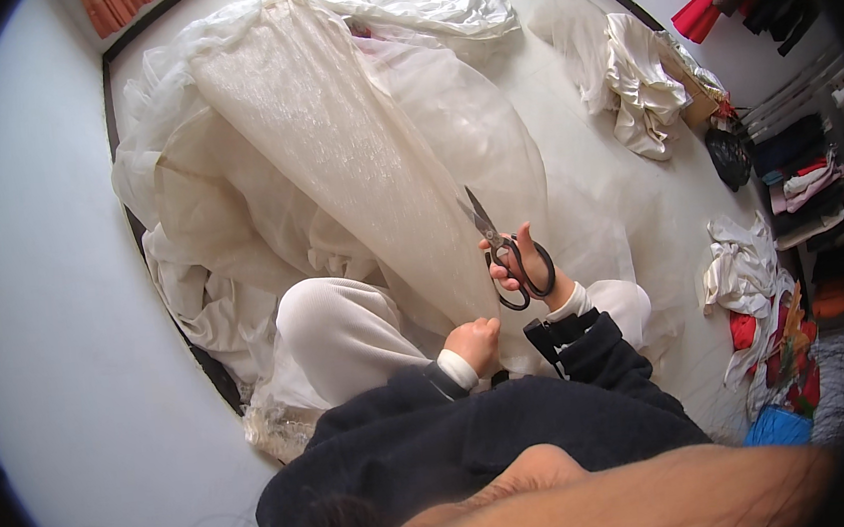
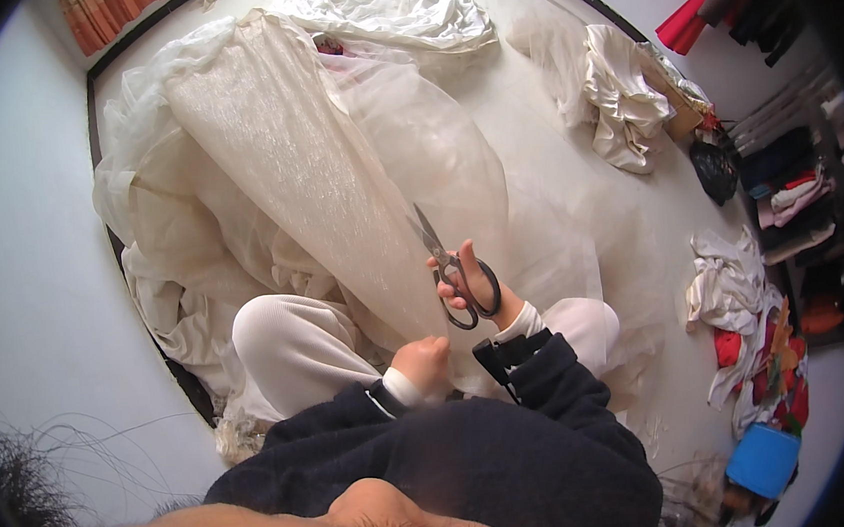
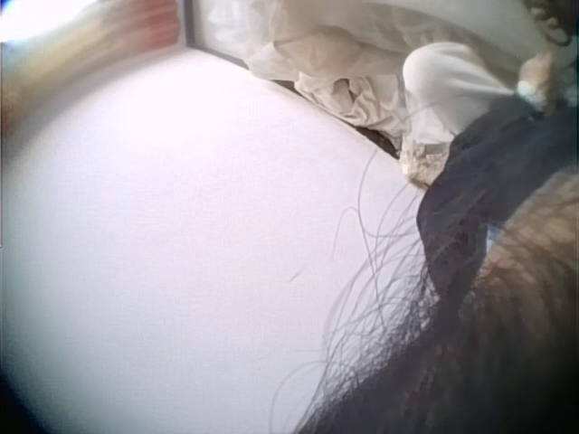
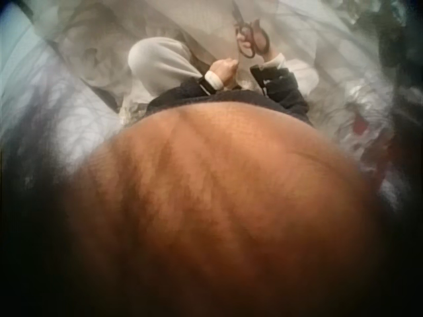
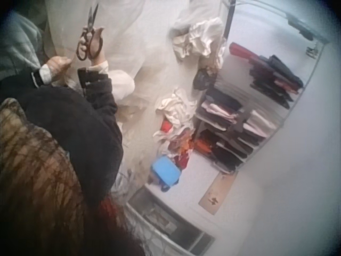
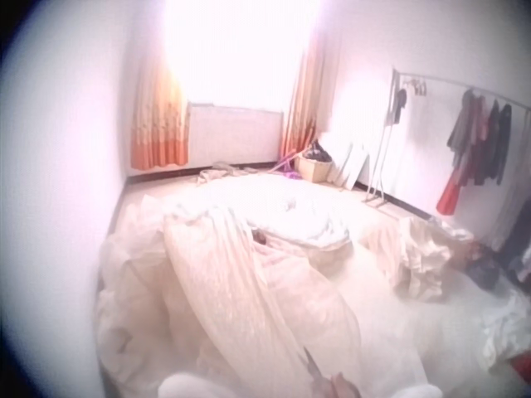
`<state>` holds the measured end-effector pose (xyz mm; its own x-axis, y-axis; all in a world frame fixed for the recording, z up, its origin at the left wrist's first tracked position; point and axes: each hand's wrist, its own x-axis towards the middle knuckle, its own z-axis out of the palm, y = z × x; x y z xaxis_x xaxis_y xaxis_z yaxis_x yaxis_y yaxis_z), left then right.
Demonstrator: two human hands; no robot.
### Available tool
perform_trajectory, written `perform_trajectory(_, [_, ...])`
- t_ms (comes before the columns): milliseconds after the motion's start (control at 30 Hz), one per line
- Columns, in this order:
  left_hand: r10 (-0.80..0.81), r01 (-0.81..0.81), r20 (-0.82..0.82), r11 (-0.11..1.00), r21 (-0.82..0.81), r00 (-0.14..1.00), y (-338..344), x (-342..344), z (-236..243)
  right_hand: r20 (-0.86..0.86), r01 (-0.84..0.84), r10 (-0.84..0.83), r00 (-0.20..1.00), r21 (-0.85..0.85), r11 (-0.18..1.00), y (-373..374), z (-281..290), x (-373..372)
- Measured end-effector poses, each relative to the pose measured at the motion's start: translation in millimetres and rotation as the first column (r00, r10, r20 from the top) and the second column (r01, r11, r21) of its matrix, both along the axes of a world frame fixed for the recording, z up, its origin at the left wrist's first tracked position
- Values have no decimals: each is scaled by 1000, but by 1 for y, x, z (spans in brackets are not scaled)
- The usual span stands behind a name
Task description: The person sits on the floor and uses shears to cut a large piece of white fabric. They repeatedly trim the edge, reposition the fabric, and continue cutting along the perimeter.
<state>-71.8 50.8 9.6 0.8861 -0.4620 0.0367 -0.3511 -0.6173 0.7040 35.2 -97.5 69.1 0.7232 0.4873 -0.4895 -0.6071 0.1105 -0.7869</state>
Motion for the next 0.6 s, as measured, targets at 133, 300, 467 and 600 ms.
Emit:
perform_trajectory(133, [-19,18,-6,1000,-10,1000,-1,-1,-4,26,-15,16,1000,-45,999,4,0,14])
perform_trajectory(300, [-32,32,-1,999,-7,999,-2,-3,-9,61,-29,34,998,-76,997,9,3,34])
perform_trajectory(467, [-85,87,-48,996,27,995,-1,-3,-7,44,-34,36,998,-51,998,14,6,53])
perform_trajectory(600, [-119,122,-86,992,25,989,1,-1,-4,28,-31,32,999,-47,998,18,4,67])
